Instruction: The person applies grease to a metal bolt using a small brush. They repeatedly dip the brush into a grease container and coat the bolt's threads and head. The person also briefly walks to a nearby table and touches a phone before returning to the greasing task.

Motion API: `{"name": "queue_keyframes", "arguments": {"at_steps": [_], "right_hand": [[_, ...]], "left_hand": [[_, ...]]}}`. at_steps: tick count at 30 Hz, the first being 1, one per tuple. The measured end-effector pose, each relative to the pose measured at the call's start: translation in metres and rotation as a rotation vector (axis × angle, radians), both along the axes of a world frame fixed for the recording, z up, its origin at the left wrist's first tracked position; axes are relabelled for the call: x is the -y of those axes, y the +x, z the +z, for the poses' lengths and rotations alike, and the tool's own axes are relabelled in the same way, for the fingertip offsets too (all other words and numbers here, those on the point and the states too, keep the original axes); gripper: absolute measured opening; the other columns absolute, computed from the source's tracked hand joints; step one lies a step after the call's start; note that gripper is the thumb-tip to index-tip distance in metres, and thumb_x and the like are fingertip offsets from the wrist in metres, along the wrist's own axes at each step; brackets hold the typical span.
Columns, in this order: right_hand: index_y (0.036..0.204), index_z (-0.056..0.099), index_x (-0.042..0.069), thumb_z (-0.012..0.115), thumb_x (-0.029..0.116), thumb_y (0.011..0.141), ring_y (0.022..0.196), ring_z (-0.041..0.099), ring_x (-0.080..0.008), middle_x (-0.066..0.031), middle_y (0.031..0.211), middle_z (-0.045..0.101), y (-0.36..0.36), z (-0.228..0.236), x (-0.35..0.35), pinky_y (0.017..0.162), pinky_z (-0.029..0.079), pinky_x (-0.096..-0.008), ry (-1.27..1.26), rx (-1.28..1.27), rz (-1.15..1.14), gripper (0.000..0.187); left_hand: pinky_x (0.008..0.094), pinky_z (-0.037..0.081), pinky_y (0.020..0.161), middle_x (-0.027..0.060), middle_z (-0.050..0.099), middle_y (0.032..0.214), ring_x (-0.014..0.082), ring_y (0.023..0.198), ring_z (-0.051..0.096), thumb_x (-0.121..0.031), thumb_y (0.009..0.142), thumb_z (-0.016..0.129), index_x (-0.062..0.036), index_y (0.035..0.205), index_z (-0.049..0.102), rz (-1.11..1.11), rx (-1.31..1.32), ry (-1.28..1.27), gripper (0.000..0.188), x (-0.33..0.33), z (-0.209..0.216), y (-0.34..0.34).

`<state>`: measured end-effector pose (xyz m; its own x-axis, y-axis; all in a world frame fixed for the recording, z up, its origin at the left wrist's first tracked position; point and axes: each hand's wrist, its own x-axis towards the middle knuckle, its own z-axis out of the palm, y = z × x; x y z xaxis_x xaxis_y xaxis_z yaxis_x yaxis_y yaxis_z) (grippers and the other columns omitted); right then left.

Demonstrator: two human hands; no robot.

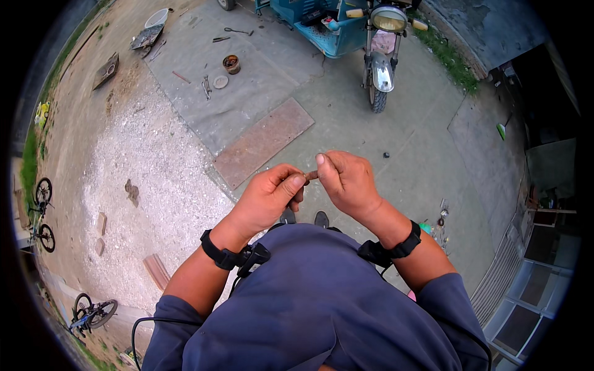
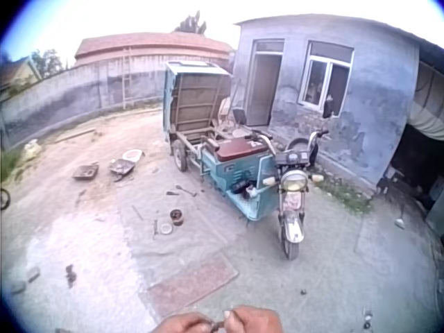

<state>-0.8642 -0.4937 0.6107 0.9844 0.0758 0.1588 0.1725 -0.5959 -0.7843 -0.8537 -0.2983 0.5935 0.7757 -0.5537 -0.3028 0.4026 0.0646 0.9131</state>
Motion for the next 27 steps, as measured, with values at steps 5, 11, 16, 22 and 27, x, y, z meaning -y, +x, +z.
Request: {"name": "queue_keyframes", "arguments": {"at_steps": [5, 11, 16, 22, 27], "right_hand": [[0.074, 0.058, -0.001, 0.052, 0.027, 0.1, 0.059, 0.056, -0.0337, -0.0177, 0.065, 0.056, 0.0, -0.01, 0.002, 0.058, 0.044, -0.0423, 0.247, -0.315, -0.086, 0.039], [0.074, 0.058, -0.001, 0.052, 0.026, 0.1, 0.059, 0.055, -0.0318, -0.0167, 0.066, 0.056, 0.0, -0.008, 0.005, 0.058, 0.044, -0.0418, 0.216, -0.204, -0.057, 0.038], [0.074, 0.059, 0.0, 0.054, 0.024, 0.098, 0.06, 0.056, -0.0338, -0.0145, 0.066, 0.056, -0.002, 0.003, 0.005, 0.056, 0.043, -0.043, -0.007, 0.042, 0.067, 0.034], [0.074, 0.057, -0.001, 0.052, 0.025, 0.1, 0.059, 0.054, -0.0331, -0.0165, 0.066, 0.054, -0.001, -0.002, 0.0, 0.057, 0.042, -0.0423, 0.091, -0.087, -0.005, 0.036], [0.076, 0.056, -0.004, 0.051, 0.027, 0.101, 0.059, 0.051, -0.0311, -0.0189, 0.065, 0.051, -0.001, -0.008, 0.002, 0.058, 0.042, -0.04, 0.394, -0.442, -0.081, 0.04]], "left_hand": [[0.0268, 0.049, 0.066, 0.0025, 0.061, 0.082, 0.0127, 0.07, 0.059, -0.014, 0.096, 0.066, 0.0003, 0.106, 0.06, -0.01, 0.7, 0.38, 0.018, 0.003, 0.008, 0.002], [0.0277, 0.049, 0.065, 0.0043, 0.063, 0.083, 0.0143, 0.07, 0.061, -0.015, 0.096, 0.064, -0.0001, 0.104, 0.06, 0.108, 0.423, 0.158, 0.017, 0.009, 0.0, -0.001], [0.0258, 0.047, 0.062, 0.0034, 0.064, 0.084, 0.011, 0.07, 0.059, -0.022, 0.099, 0.061, -0.002, 0.103, 0.061, -0.064, -0.15, -0.057, 0.02, -0.001, 0.005, 0.004], [0.0288, 0.046, 0.059, 0.0034, 0.061, 0.076, 0.0123, 0.066, 0.059, -0.017, 0.095, 0.066, -0.0016, 0.103, 0.061, 0.058, 0.374, 0.196, 0.018, 0.004, 0.002, -0.002], [0.0336, 0.047, 0.059, 0.0071, 0.06, 0.079, 0.0147, 0.067, 0.059, -0.016, 0.09, 0.072, -0.0019, 0.101, 0.061, 0.057, 1.036, 0.458, 0.021, 0.006, 0.008, 0.005]]}}
